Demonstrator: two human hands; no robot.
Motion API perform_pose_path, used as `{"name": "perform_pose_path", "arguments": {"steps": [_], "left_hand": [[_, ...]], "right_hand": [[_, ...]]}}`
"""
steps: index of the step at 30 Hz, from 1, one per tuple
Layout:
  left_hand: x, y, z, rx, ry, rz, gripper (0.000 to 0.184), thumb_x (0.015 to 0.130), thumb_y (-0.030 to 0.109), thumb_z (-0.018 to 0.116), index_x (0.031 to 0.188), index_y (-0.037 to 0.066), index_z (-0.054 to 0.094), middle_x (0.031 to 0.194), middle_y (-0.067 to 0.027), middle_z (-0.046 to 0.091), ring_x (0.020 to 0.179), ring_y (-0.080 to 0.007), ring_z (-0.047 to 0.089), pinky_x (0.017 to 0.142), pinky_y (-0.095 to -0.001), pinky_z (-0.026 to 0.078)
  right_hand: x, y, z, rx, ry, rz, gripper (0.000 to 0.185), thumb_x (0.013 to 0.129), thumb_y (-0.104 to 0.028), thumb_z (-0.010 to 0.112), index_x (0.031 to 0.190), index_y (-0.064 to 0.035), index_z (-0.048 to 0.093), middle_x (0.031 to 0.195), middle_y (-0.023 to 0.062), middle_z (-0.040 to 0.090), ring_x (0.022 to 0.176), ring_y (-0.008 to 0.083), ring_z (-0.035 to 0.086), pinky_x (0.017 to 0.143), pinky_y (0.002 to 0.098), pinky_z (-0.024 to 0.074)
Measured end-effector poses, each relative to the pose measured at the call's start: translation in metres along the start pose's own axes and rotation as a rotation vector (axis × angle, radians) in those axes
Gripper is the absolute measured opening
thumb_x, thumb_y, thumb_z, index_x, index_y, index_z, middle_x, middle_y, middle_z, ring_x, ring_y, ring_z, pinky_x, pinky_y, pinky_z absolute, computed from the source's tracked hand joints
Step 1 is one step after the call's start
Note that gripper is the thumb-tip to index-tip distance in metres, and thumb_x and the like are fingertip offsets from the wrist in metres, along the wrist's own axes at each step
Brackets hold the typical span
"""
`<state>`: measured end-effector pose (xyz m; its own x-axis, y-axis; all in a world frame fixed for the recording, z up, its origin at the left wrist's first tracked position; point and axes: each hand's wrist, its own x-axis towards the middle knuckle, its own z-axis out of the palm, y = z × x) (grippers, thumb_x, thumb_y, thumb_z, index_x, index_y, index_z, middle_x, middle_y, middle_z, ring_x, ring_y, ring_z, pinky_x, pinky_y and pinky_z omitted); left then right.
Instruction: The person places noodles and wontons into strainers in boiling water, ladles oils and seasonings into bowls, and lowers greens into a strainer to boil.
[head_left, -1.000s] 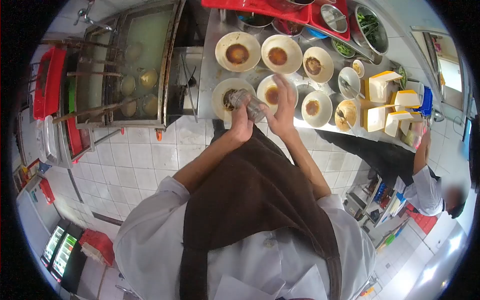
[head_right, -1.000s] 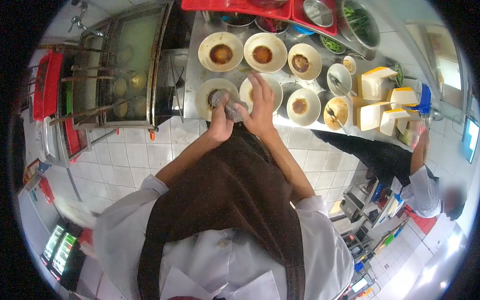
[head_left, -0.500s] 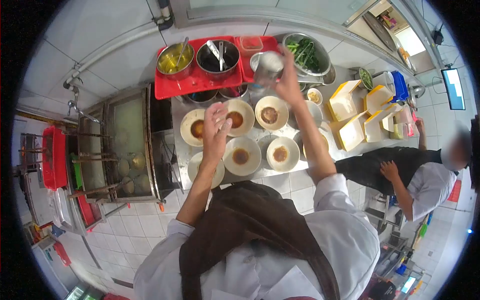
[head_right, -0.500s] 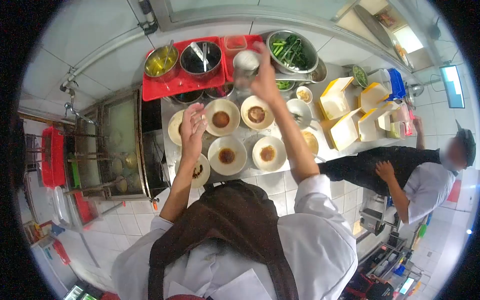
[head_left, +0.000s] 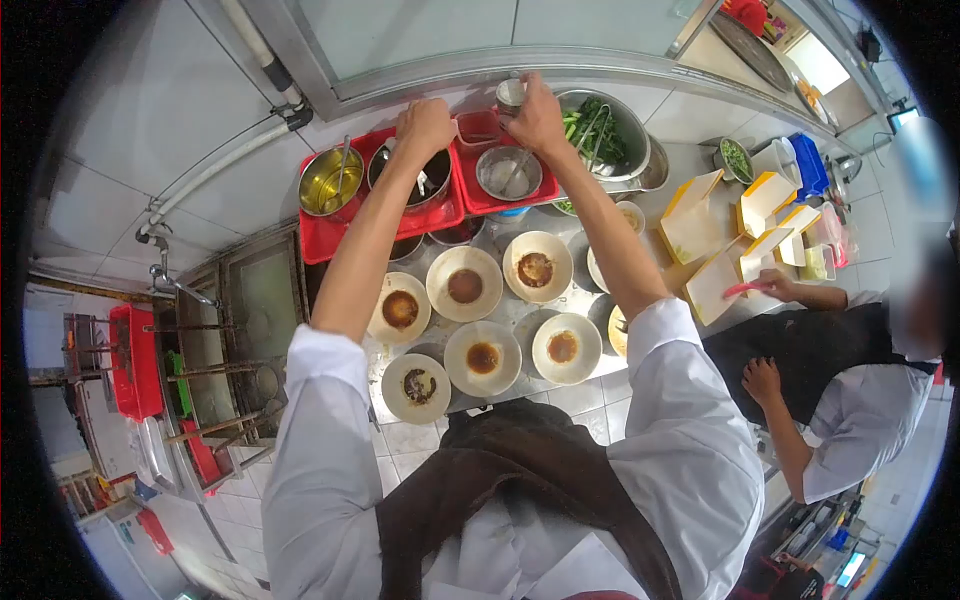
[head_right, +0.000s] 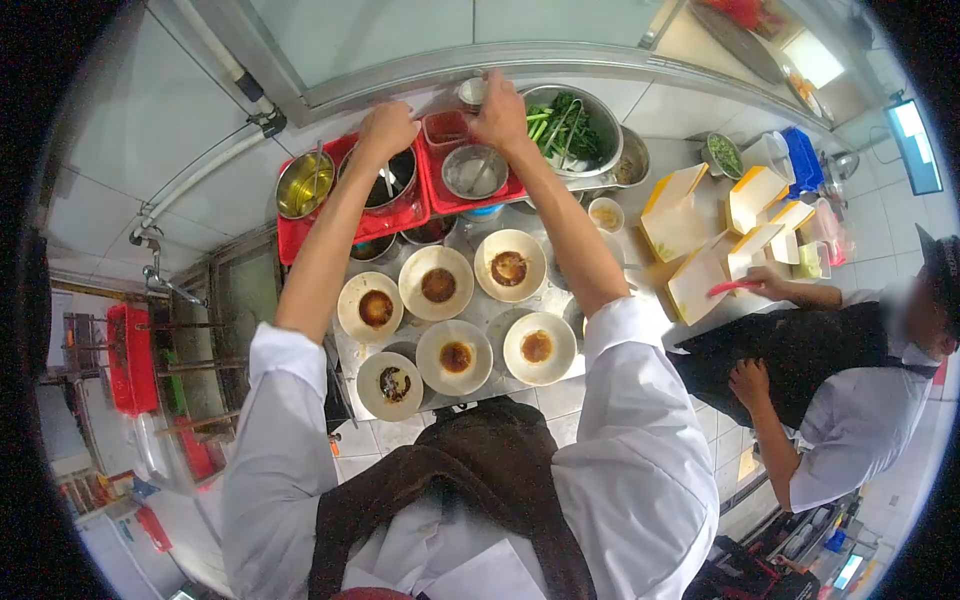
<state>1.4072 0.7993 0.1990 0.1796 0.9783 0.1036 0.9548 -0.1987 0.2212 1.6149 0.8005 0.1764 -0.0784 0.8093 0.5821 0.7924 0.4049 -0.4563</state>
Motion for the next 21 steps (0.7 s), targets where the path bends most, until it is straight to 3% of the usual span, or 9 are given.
{"name": "perform_pose_path", "arguments": {"steps": [3, 7, 10, 12, 15, 17, 21], "left_hand": [[0.035, 0.002, 0.029, -0.003, -0.123, -0.055, 0.035, 0.081, 0.03, 0.067, 0.103, 0.003, 0.071, 0.107, -0.0231, 0.067, 0.104, -0.0384, 0.063, 0.089, -0.0477, 0.05], [0.049, 0.01, 0.038, 0.034, -0.102, -0.035, 0.037, 0.081, 0.033, 0.068, 0.102, 0.003, 0.071, 0.106, -0.0237, 0.067, 0.102, -0.0401, 0.064, 0.089, -0.0481, 0.05], [0.057, 0.002, 0.046, 0.053, -0.137, -0.025, 0.032, 0.074, 0.021, 0.069, 0.098, 0.0, 0.072, 0.104, -0.0249, 0.067, 0.101, -0.0381, 0.065, 0.088, -0.0446, 0.052], [0.065, -0.007, 0.06, -0.05, 0.022, -0.056, 0.025, 0.072, 0.017, 0.069, 0.09, 0.0, 0.072, 0.095, -0.0273, 0.067, 0.094, -0.0398, 0.067, 0.086, -0.0451, 0.053], [0.063, -0.014, 0.058, -0.158, 0.1, -0.001, 0.021, 0.071, 0.015, 0.068, 0.084, -0.001, 0.072, 0.088, -0.0305, 0.066, 0.091, -0.0414, 0.066, 0.085, -0.0461, 0.052], [0.06, -0.015, 0.048, -0.184, 0.131, -0.013, 0.02, 0.07, 0.014, 0.067, 0.084, -0.001, 0.072, 0.087, -0.0298, 0.066, 0.089, -0.0414, 0.066, 0.083, -0.0462, 0.052], [0.033, -0.006, 0.018, -0.26, 0.241, 0.02, 0.019, 0.07, 0.011, 0.066, 0.085, 0.002, 0.073, 0.086, -0.0251, 0.067, 0.085, -0.0397, 0.067, 0.078, -0.0456, 0.053]], "right_hand": [[0.003, 0.004, -0.004, -0.125, 0.026, -0.023, 0.07, 0.063, -0.024, 0.083, 0.117, 0.0, 0.044, 0.103, 0.0222, 0.06, 0.097, 0.0426, 0.058, 0.083, 0.0498, 0.0457], [0.003, 0.008, -0.008, -0.102, -0.08, 0.099, 0.068, 0.063, -0.023, 0.081, 0.114, 0.0013, 0.045, 0.104, 0.0227, 0.06, 0.099, 0.0407, 0.059, 0.084, 0.0487, 0.0459], [0.0, 0.018, 0.004, -0.1, -0.097, 0.06, 0.068, 0.062, -0.023, 0.081, 0.114, 0.0006, 0.044, 0.105, 0.0232, 0.06, 0.1, 0.0401, 0.059, 0.085, 0.0483, 0.046], [-0.005, 0.021, 0.009, -0.133, -0.142, 0.049, 0.066, 0.062, -0.021, 0.08, 0.114, 0.0003, 0.044, 0.105, 0.0223, 0.06, 0.101, 0.0399, 0.059, 0.087, 0.0485, 0.0455], [-0.01, 0.02, 0.011, -0.208, -0.199, -0.013, 0.064, 0.065, -0.017, 0.076, 0.118, -0.0005, 0.044, 0.108, 0.0189, 0.061, 0.105, 0.0379, 0.058, 0.091, 0.0495, 0.0432], [-0.011, 0.013, 0.013, -0.385, -0.19, -0.026, 0.063, 0.067, -0.018, 0.076, 0.121, -0.0039, 0.047, 0.111, 0.0181, 0.061, 0.106, 0.0371, 0.058, 0.092, 0.0492, 0.0413], [-0.009, -0.006, -0.009, -0.335, -0.088, 0.087, 0.055, 0.071, -0.021, 0.073, 0.12, -0.0067, 0.052, 0.107, 0.0174, 0.062, 0.105, 0.0367, 0.06, 0.089, 0.0512, 0.0442]]}}
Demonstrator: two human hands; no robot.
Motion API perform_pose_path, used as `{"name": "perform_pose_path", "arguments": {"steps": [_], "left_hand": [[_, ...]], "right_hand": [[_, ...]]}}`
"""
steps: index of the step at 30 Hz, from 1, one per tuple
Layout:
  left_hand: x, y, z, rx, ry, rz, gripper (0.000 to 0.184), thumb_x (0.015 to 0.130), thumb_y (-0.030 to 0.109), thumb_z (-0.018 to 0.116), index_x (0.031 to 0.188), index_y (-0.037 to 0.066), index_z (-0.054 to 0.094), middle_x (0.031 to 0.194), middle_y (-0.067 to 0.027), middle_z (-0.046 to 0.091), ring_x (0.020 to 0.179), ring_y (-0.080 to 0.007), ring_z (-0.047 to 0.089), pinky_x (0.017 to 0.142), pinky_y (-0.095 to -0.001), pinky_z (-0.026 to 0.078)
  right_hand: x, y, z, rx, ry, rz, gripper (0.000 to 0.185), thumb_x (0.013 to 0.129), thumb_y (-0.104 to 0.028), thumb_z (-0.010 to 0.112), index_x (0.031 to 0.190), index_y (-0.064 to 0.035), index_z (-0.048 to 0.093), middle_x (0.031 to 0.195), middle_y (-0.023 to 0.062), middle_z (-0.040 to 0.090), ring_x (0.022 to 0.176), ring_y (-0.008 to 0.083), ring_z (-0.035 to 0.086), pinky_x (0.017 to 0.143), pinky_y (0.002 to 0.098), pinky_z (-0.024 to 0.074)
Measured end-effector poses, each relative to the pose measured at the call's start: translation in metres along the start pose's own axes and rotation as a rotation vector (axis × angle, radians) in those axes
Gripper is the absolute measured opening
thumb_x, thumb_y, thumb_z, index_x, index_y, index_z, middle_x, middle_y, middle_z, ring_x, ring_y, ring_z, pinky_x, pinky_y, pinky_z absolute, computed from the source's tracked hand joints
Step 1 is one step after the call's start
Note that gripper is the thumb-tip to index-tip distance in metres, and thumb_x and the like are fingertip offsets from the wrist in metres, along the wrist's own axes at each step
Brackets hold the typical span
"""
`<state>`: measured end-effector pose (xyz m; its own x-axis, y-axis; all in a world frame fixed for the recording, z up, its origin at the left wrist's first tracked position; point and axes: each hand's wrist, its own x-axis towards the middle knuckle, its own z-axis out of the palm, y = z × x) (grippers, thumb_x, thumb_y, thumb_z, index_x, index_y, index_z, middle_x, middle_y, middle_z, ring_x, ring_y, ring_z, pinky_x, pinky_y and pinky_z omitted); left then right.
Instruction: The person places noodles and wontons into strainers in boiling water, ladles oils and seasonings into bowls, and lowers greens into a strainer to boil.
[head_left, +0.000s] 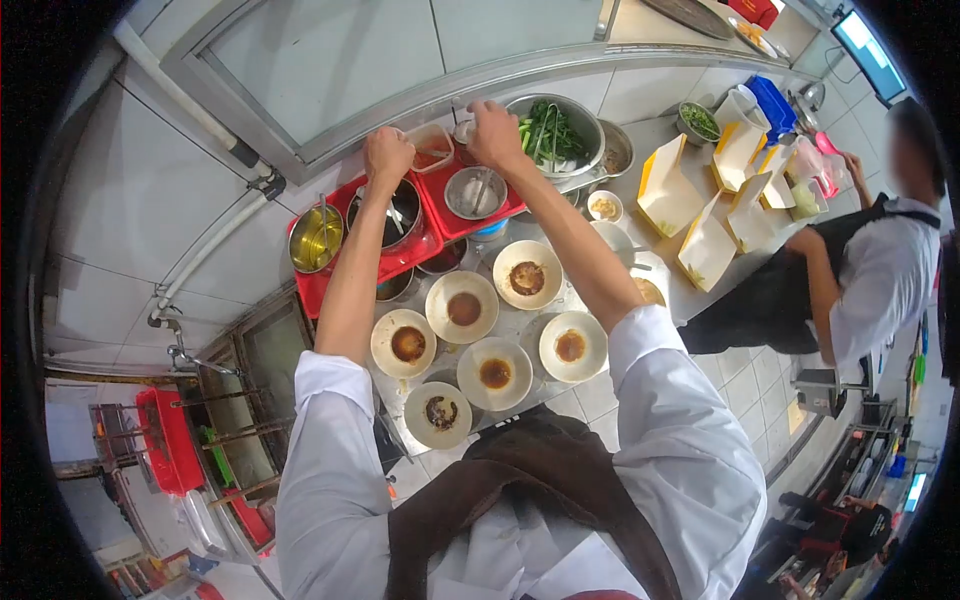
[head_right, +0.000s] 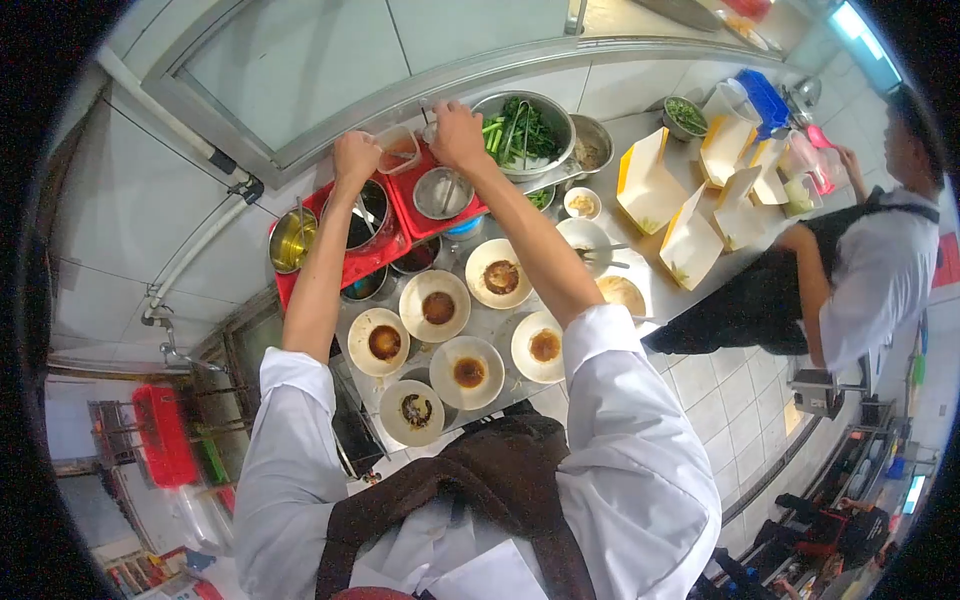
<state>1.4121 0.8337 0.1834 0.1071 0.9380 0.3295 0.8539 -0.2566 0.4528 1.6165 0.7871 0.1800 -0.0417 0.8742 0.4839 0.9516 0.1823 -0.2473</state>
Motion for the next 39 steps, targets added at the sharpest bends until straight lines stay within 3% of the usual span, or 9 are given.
{"name": "perform_pose_path", "arguments": {"steps": [2, 8, 13, 16, 21, 25, 30, 33, 39], "left_hand": [[-0.013, 0.015, -0.017, -0.037, 0.099, 0.063, 0.018, 0.07, 0.011, 0.066, 0.086, 0.004, 0.073, 0.086, -0.0233, 0.068, 0.085, -0.0389, 0.067, 0.078, -0.0451, 0.053], [-0.061, 0.057, -0.063, -0.213, 0.199, 0.067, 0.021, 0.072, 0.012, 0.067, 0.091, 0.006, 0.073, 0.08, -0.0196, 0.069, 0.081, -0.0362, 0.068, 0.077, -0.0432, 0.053], [-0.117, 0.062, -0.086, -0.281, 0.28, 0.053, 0.022, 0.073, 0.014, 0.07, 0.094, 0.008, 0.072, 0.067, -0.0139, 0.067, 0.068, -0.0319, 0.067, 0.067, -0.043, 0.052], [-0.151, 0.044, -0.086, -0.336, 0.332, 0.089, 0.024, 0.073, 0.014, 0.071, 0.096, 0.008, 0.072, 0.064, -0.0116, 0.067, 0.064, -0.0294, 0.067, 0.065, -0.0421, 0.051], [-0.218, 0.026, -0.106, -0.313, 0.332, 0.026, 0.023, 0.074, 0.012, 0.071, 0.097, 0.009, 0.071, 0.062, -0.0091, 0.066, 0.059, -0.0271, 0.065, 0.061, -0.0401, 0.049], [-0.271, 0.009, -0.114, -0.382, 0.431, 0.029, 0.018, 0.075, 0.011, 0.071, 0.093, 0.01, 0.068, 0.06, -0.008, 0.064, 0.055, -0.0265, 0.063, 0.057, -0.0401, 0.047], [-0.338, -0.017, -0.111, -0.409, 0.462, 0.027, 0.019, 0.077, 0.006, 0.068, 0.095, 0.009, 0.065, 0.06, -0.0076, 0.062, 0.054, -0.0264, 0.062, 0.054, -0.0394, 0.046], [-0.379, -0.029, -0.107, -0.355, 0.399, -0.048, 0.022, 0.077, 0.004, 0.069, 0.099, 0.006, 0.067, 0.061, -0.0101, 0.064, 0.052, -0.0208, 0.063, 0.056, -0.0332, 0.048], [-0.439, -0.051, -0.092, -0.38, 0.351, -0.176, 0.022, 0.076, 0.004, 0.069, 0.098, 0.007, 0.068, 0.06, -0.0092, 0.064, 0.051, -0.0198, 0.062, 0.054, -0.0327, 0.048]], "right_hand": [[-0.011, -0.018, -0.031, 0.448, 0.145, 0.048, 0.039, 0.077, -0.021, 0.07, 0.11, -0.0064, 0.058, 0.098, 0.0183, 0.063, 0.09, 0.0374, 0.063, 0.079, 0.047, 0.0497], [-0.05, -0.054, -0.073, 0.159, 0.083, -0.031, 0.03, 0.08, -0.017, 0.067, 0.107, -0.0063, 0.06, 0.09, 0.018, 0.064, 0.08, 0.0389, 0.064, 0.07, 0.0471, 0.0516], [-0.088, -0.073, -0.1, 0.162, 0.02, -0.071, 0.013, 0.076, -0.009, 0.064, 0.088, -0.0036, 0.066, 0.072, 0.0219, 0.064, 0.073, 0.0402, 0.065, 0.066, 0.0485, 0.0509], [-0.11, -0.081, -0.097, 0.288, 0.057, -0.135, 0.011, 0.075, -0.008, 0.064, 0.085, -0.0033, 0.066, 0.071, 0.0208, 0.064, 0.072, 0.041, 0.064, 0.066, 0.0478, 0.0506], [-0.149, -0.112, -0.114, 0.387, 0.114, -0.26, 0.008, 0.078, -0.002, 0.058, 0.084, 0.0013, 0.063, 0.09, 0.0183, 0.062, 0.083, 0.0397, 0.062, 0.071, 0.0457, 0.0503], [-0.189, -0.146, -0.13, 0.204, -0.053, -0.294, 0.02, 0.076, 0.002, 0.054, 0.093, -0.0012, 0.062, 0.091, 0.0168, 0.059, 0.08, 0.0389, 0.062, 0.07, 0.0465, 0.0505], [-0.24, -0.175, -0.098, 0.299, -0.029, -0.305, 0.014, 0.075, 0.002, 0.054, 0.088, 0.0004, 0.06, 0.087, 0.0189, 0.063, 0.077, 0.0403, 0.062, 0.068, 0.0476, 0.05], [-0.274, -0.182, -0.078, 0.467, -0.177, -0.118, 0.009, 0.075, -0.002, 0.059, 0.082, 0.0029, 0.062, 0.071, 0.0194, 0.065, 0.074, 0.0392, 0.064, 0.068, 0.0436, 0.0491], [-0.328, -0.193, -0.063, 0.616, -0.308, 0.046, 0.01, 0.075, -0.002, 0.062, 0.083, 0.0036, 0.062, 0.075, 0.0207, 0.065, 0.072, 0.0337, 0.065, 0.066, 0.0406, 0.0493]]}}
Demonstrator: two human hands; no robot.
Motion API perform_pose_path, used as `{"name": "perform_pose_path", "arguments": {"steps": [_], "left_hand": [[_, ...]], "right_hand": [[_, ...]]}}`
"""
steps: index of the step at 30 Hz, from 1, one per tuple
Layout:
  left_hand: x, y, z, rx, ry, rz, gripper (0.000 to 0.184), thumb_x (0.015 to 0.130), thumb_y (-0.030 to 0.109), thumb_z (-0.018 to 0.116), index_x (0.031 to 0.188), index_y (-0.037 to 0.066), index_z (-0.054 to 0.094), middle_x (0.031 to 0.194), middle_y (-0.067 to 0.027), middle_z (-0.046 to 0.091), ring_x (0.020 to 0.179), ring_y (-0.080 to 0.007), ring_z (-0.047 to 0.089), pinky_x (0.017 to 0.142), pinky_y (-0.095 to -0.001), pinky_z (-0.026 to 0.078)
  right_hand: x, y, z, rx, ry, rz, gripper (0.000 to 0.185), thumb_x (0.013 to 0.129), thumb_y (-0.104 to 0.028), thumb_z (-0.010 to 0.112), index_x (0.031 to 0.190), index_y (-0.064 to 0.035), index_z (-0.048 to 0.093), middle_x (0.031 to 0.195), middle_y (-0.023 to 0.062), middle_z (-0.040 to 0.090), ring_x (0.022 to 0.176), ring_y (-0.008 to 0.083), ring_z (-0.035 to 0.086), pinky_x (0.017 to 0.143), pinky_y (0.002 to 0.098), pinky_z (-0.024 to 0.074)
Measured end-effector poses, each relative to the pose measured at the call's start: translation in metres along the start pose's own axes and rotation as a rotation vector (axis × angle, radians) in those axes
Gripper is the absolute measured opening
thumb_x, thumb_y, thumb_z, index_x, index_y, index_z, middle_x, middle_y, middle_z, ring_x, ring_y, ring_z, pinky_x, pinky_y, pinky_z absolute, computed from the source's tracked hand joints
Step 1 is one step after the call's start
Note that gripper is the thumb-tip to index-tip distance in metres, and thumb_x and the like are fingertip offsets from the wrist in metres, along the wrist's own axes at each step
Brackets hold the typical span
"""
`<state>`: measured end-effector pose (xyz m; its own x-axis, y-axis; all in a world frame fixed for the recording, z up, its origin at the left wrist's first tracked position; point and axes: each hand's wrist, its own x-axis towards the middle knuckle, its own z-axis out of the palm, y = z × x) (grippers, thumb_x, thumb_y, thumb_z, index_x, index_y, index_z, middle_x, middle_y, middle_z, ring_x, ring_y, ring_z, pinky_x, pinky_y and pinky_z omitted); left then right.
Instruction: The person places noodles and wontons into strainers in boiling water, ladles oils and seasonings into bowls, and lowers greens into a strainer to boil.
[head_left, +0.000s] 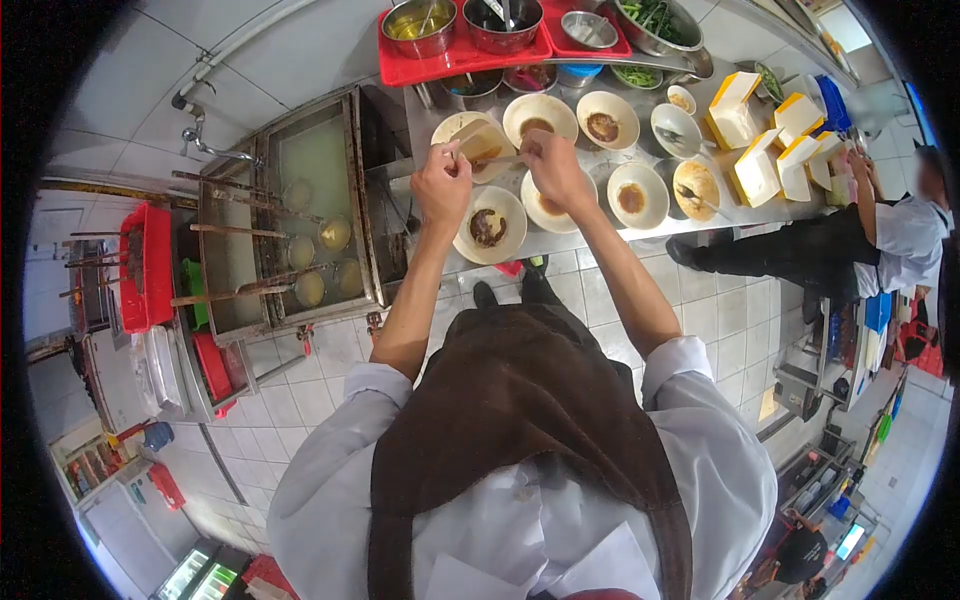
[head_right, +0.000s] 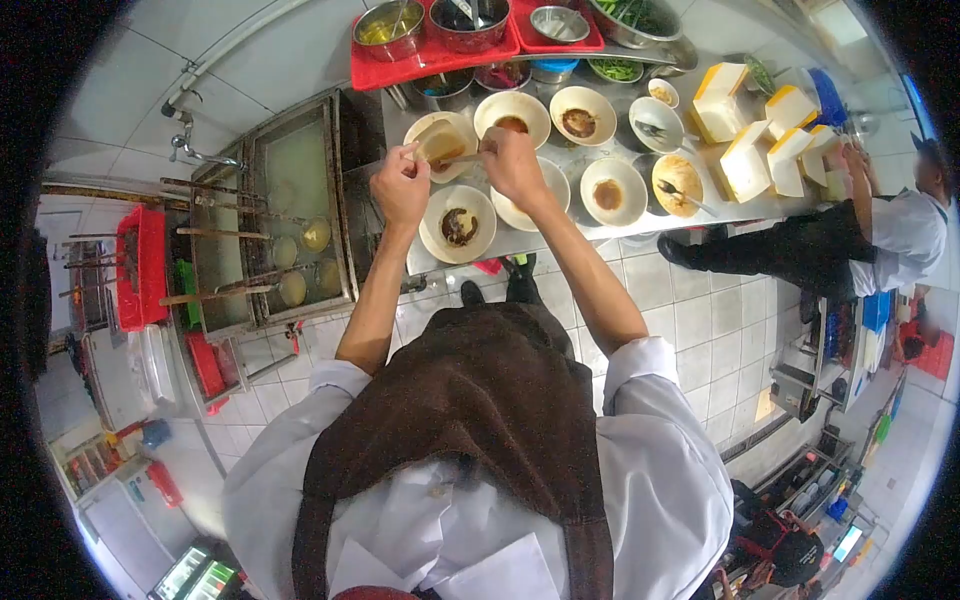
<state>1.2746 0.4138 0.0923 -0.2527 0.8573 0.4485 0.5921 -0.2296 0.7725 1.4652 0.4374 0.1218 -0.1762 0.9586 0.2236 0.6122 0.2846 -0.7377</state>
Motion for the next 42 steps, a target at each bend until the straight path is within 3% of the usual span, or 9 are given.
{"name": "perform_pose_path", "arguments": {"steps": [8, 16, 19, 20, 23, 26, 33, 38, 42], "left_hand": [[-0.032, -0.013, 0.002, 0.03, 0.015, 0.079, 0.021, 0.077, 0.004, 0.07, 0.098, 0.007, 0.067, 0.06, -0.0086, 0.064, 0.052, -0.0194, 0.062, 0.052, -0.0317, 0.047], [-0.052, -0.035, -0.001, 0.087, -0.061, -0.05, 0.02, 0.078, 0.008, 0.069, 0.098, 0.008, 0.065, 0.059, -0.0084, 0.062, 0.054, -0.0284, 0.062, 0.054, -0.0392, 0.047], [-0.056, -0.052, -0.008, 0.146, -0.05, -0.082, 0.022, 0.078, 0.006, 0.07, 0.1, 0.006, 0.066, 0.061, -0.0096, 0.065, 0.053, -0.0232, 0.064, 0.054, -0.0353, 0.048], [-0.057, -0.055, -0.011, 0.15, -0.052, -0.088, 0.022, 0.078, 0.006, 0.07, 0.1, 0.006, 0.066, 0.061, -0.0096, 0.065, 0.053, -0.0232, 0.064, 0.054, -0.0353, 0.048], [-0.059, -0.061, -0.019, 0.141, -0.028, -0.095, 0.02, 0.079, 0.008, 0.069, 0.099, 0.007, 0.064, 0.059, -0.01, 0.062, 0.054, -0.0295, 0.062, 0.054, -0.0402, 0.047], [-0.058, -0.06, -0.025, 0.176, -0.035, -0.115, 0.022, 0.079, 0.008, 0.069, 0.1, 0.008, 0.064, 0.06, -0.0102, 0.063, 0.054, -0.0292, 0.063, 0.055, -0.04, 0.047], [-0.051, -0.044, -0.022, 0.139, -0.068, -0.151, 0.023, 0.078, 0.008, 0.07, 0.1, 0.008, 0.065, 0.062, -0.0106, 0.064, 0.057, -0.0278, 0.064, 0.057, -0.0399, 0.048], [-0.006, -0.011, 0.001, 0.036, -0.221, -0.179, 0.023, 0.075, 0.007, 0.07, 0.097, 0.006, 0.066, 0.065, -0.0115, 0.067, 0.06, -0.0264, 0.065, 0.061, -0.0387, 0.049], [0.058, 0.021, 0.02, 0.012, -0.311, -0.222, 0.019, 0.074, 0.004, 0.069, 0.093, 0.004, 0.066, 0.069, -0.0119, 0.069, 0.063, -0.023, 0.068, 0.063, -0.0362, 0.051]], "right_hand": [[-0.032, -0.007, 0.022, -0.13, 0.002, 0.075, 0.009, 0.073, -0.001, 0.056, 0.076, 0.0037, 0.063, 0.077, 0.0251, 0.064, 0.081, 0.0426, 0.063, 0.075, 0.0481, 0.0493], [-0.063, 0.045, 0.038, 0.257, -0.045, 0.301, 0.006, 0.076, -0.002, 0.063, 0.081, 0.0014, 0.063, 0.064, 0.0069, 0.062, 0.056, 0.0122, 0.056, 0.053, 0.0296, 0.0429], [-0.079, 0.049, 0.028, 0.431, -0.097, 0.34, 0.005, 0.077, 0.001, 0.062, 0.082, -0.0002, 0.062, 0.062, 0.0018, 0.059, 0.054, 0.0058, 0.05, 0.05, 0.0262, 0.0394], [-0.082, 0.046, 0.025, 0.35, -0.099, 0.305, 0.005, 0.078, 0.003, 0.063, 0.082, 0.0015, 0.063, 0.075, 0.0144, 0.066, 0.067, 0.0252, 0.064, 0.062, 0.0359, 0.0487], [-0.091, 0.036, 0.017, 0.027, 0.045, -0.157, 0.005, 0.079, 0.004, 0.061, 0.083, 0.001, 0.06, 0.08, 0.0142, 0.061, 0.071, 0.0317, 0.062, 0.061, 0.0383, 0.0477], [-0.096, 0.026, 0.017, -0.005, 0.054, -0.29, 0.007, 0.078, 0.006, 0.059, 0.084, 0.0004, 0.058, 0.083, 0.0149, 0.057, 0.076, 0.0367, 0.058, 0.063, 0.0422, 0.047], [-0.084, 0.009, 0.027, 0.035, 0.092, -0.308, 0.011, 0.078, 0.007, 0.061, 0.086, 0.0006, 0.058, 0.081, 0.0156, 0.056, 0.077, 0.0379, 0.059, 0.067, 0.0429, 0.047], [-0.041, 0.0, 0.014, 0.218, 0.061, -0.018, 0.018, 0.082, -0.006, 0.067, 0.099, 0.0007, 0.063, 0.085, 0.0158, 0.066, 0.075, 0.0234, 0.066, 0.068, 0.0336, 0.0517], [0.017, 0.018, -0.037, 0.169, 0.279, 0.033, 0.019, 0.082, -0.011, 0.068, 0.096, 0.0014, 0.063, 0.081, 0.0163, 0.065, 0.072, 0.0281, 0.065, 0.067, 0.0372, 0.0505]]}}
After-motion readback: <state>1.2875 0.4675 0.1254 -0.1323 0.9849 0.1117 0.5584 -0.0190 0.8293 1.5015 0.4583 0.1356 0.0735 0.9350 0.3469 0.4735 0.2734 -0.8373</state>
